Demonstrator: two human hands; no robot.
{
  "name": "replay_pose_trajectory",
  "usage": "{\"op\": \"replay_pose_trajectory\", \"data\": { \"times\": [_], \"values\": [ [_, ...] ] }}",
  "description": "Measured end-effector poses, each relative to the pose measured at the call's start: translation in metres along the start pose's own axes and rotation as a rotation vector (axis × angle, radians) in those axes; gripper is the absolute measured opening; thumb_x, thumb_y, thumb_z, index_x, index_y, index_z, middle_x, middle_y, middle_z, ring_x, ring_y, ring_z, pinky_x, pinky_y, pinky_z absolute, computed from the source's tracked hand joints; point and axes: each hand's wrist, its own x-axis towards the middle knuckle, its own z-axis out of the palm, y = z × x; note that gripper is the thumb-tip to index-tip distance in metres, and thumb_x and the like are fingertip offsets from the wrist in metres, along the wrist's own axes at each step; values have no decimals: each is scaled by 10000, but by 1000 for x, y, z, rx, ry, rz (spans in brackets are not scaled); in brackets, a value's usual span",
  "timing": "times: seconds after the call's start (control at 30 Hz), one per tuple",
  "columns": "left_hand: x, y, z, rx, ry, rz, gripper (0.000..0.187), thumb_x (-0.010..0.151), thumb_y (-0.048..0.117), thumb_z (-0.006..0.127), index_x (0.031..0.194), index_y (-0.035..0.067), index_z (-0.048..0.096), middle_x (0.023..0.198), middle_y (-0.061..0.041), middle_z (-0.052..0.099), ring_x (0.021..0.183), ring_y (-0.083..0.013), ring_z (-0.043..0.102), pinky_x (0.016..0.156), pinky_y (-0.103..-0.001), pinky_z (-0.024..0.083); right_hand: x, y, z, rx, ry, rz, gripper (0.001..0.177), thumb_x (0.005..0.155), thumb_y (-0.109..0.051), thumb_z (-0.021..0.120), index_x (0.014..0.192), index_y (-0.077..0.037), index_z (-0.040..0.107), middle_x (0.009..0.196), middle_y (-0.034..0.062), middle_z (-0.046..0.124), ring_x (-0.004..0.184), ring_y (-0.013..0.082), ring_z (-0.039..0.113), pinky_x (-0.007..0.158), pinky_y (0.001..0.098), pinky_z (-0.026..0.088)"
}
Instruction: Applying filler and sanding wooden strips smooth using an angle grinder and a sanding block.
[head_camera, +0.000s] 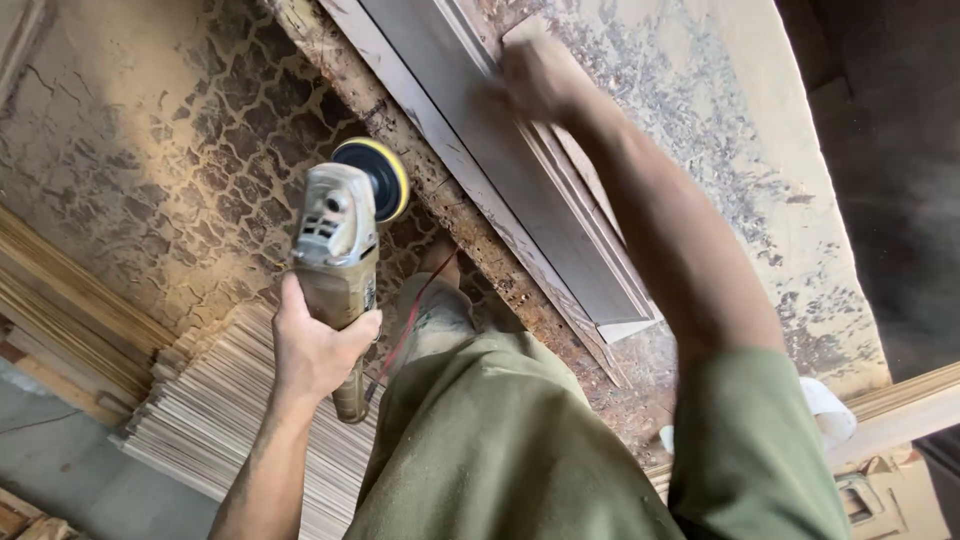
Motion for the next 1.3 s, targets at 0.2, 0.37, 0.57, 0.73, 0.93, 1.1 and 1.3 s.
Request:
{"op": "replay_pose_trajectory", "data": {
  "times": [0.2,0.37,0.57,0.73,0.93,1.1,1.3],
  "values": [
    [13,35,37,221,-19,-252,797,597,365,844,1307,196,522,1275,-183,669,1209,-437,618,1007,-621,499,-176,30,72,691,28,40,293,926,-101,745,714,12,578,553,126,581,601,204,588,632,347,462],
    [27,49,65,225,84,75,647,588,286,794,1154,73,564,1013,-306,663,1014,-548,656,761,-648,505,-204,15,88,733,17,314,169,938,-337,786,974,-183,727,774,46,677,773,207,700,737,380,556],
    [36,61,76,299,132,125,573,589,270,789,1076,99,539,936,-276,657,955,-530,671,733,-611,484,-202,17,96,747,40,309,177,943,-311,753,1035,-163,722,784,98,689,781,255,691,755,431,553],
    [36,66,77,283,120,105,564,574,262,764,1075,126,544,928,-249,644,942,-497,680,748,-575,501,-202,26,105,735,11,321,207,937,-347,746,1093,-211,730,837,80,722,852,291,722,787,449,561],
    [34,61,88,325,117,137,600,566,247,776,1103,96,556,926,-277,643,947,-526,673,745,-596,506,-204,11,81,723,12,305,249,943,-311,724,1166,-201,719,898,125,732,898,342,724,813,484,565],
    [27,53,98,380,57,94,631,572,290,788,1144,121,583,967,-255,671,970,-516,682,783,-583,526,-203,6,74,739,29,303,275,929,-270,714,1189,-180,714,909,156,726,903,380,718,813,513,564],
    [16,53,98,401,23,76,671,577,311,803,1174,122,561,988,-278,671,1006,-516,680,806,-599,523,-204,-4,69,703,15,298,258,936,-283,696,1164,-162,693,925,194,709,898,441,705,785,546,555]
  ]
}}
